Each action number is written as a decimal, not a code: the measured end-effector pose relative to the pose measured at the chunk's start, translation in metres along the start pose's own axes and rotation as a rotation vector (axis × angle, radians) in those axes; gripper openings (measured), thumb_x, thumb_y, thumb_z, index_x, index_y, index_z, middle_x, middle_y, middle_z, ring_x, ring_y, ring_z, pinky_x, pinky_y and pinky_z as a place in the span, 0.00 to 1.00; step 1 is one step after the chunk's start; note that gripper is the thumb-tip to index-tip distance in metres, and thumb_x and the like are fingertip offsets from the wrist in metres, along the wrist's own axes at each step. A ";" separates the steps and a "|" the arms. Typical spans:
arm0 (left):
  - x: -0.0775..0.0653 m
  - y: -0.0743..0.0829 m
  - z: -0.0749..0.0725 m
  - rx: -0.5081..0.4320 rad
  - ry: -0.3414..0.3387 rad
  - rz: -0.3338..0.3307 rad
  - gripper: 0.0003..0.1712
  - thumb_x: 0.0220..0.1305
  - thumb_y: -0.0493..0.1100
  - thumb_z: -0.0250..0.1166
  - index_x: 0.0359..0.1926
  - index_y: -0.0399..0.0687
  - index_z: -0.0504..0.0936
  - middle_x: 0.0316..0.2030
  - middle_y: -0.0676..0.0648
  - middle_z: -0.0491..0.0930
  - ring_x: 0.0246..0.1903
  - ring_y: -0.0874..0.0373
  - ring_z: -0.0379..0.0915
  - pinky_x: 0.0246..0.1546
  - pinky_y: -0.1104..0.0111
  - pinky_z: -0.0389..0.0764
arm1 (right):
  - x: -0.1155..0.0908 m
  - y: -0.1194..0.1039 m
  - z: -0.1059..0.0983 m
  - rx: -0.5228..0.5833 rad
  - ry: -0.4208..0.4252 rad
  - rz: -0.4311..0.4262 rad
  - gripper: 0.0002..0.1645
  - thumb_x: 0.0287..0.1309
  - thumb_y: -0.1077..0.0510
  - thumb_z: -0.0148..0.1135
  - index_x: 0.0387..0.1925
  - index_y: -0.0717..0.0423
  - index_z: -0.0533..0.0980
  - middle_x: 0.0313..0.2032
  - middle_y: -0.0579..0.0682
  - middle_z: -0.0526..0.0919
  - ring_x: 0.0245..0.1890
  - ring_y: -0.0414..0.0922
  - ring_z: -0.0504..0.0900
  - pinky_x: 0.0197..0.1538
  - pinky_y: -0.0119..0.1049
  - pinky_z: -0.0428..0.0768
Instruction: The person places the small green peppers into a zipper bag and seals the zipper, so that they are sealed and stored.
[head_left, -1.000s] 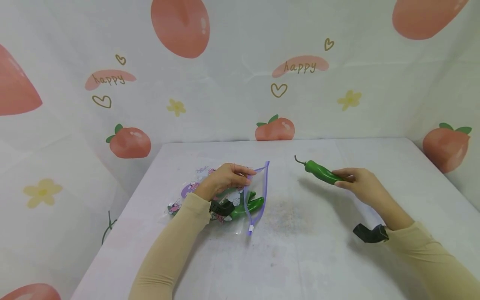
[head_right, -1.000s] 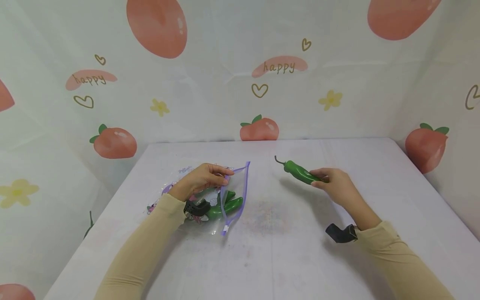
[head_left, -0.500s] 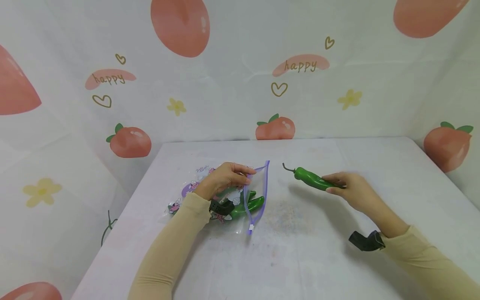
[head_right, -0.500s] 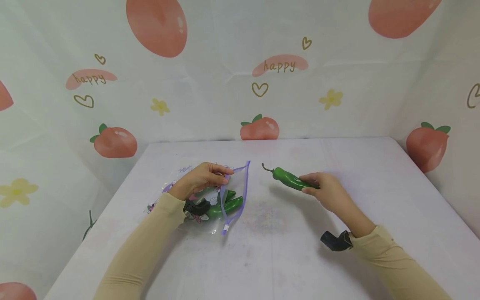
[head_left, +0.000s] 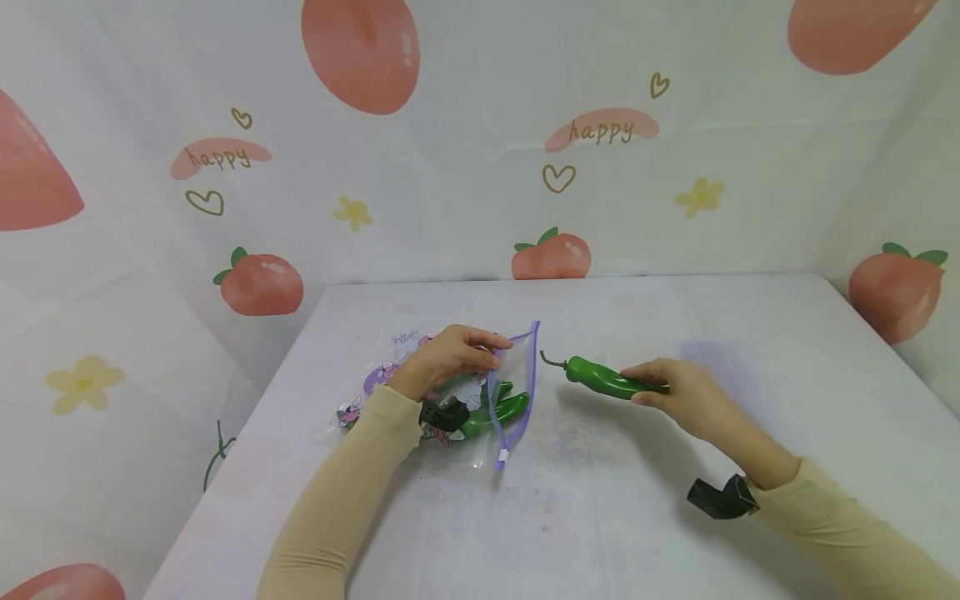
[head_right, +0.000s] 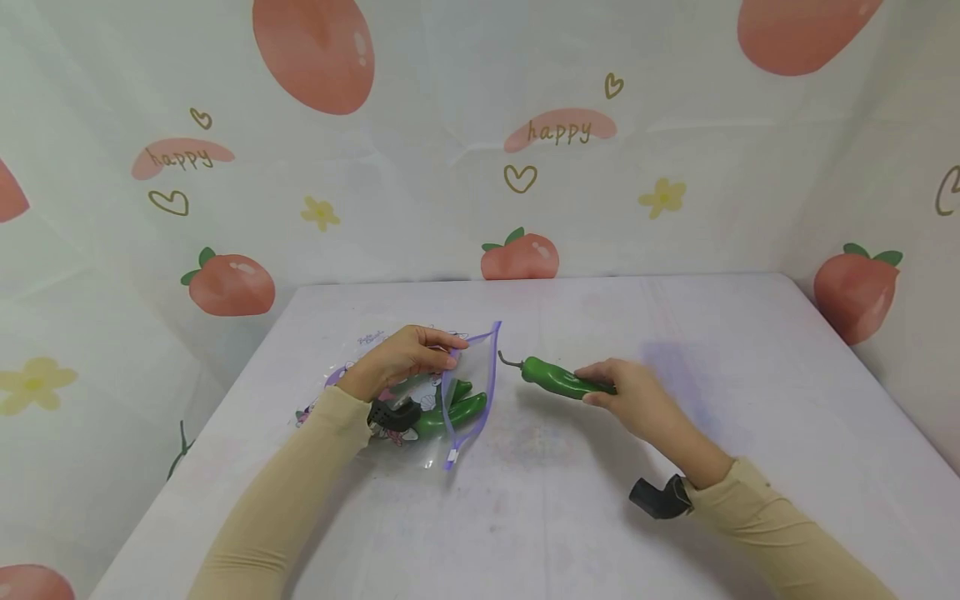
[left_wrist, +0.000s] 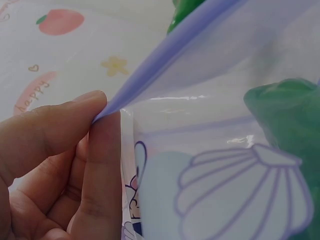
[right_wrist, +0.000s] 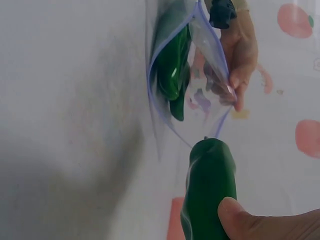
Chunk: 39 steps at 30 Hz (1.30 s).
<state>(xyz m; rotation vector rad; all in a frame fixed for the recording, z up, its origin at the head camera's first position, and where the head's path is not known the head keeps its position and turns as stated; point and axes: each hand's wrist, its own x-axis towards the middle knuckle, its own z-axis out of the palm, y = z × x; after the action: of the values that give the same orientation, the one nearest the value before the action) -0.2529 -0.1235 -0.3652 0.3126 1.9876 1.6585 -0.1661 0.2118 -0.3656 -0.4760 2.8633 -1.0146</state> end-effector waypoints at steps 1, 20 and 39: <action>0.000 0.000 0.000 -0.001 -0.003 0.001 0.24 0.60 0.28 0.64 0.58 0.26 0.74 0.27 0.52 0.76 0.24 0.61 0.69 0.28 0.73 0.74 | 0.000 -0.001 0.001 -0.001 -0.005 -0.001 0.21 0.56 0.60 0.68 0.52 0.61 0.80 0.47 0.58 0.84 0.42 0.48 0.80 0.39 0.38 0.76; 0.000 -0.001 0.000 -0.002 -0.006 -0.003 0.25 0.60 0.28 0.63 0.59 0.25 0.72 0.27 0.53 0.76 0.24 0.62 0.69 0.28 0.73 0.74 | 0.001 -0.005 0.033 0.001 -0.107 -0.099 0.20 0.54 0.63 0.68 0.49 0.64 0.81 0.46 0.59 0.84 0.48 0.55 0.81 0.49 0.50 0.78; 0.002 0.000 0.001 -0.006 0.010 -0.024 0.24 0.60 0.28 0.64 0.58 0.27 0.74 0.27 0.53 0.77 0.24 0.61 0.69 0.29 0.73 0.75 | 0.014 -0.020 0.051 -0.030 -0.116 -0.173 0.18 0.52 0.64 0.70 0.46 0.64 0.82 0.42 0.55 0.86 0.45 0.51 0.82 0.49 0.48 0.79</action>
<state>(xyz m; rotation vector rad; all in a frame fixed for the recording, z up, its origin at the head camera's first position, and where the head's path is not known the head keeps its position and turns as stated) -0.2544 -0.1220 -0.3656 0.2776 1.9859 1.6531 -0.1660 0.1624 -0.3925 -0.7703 2.7767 -0.9348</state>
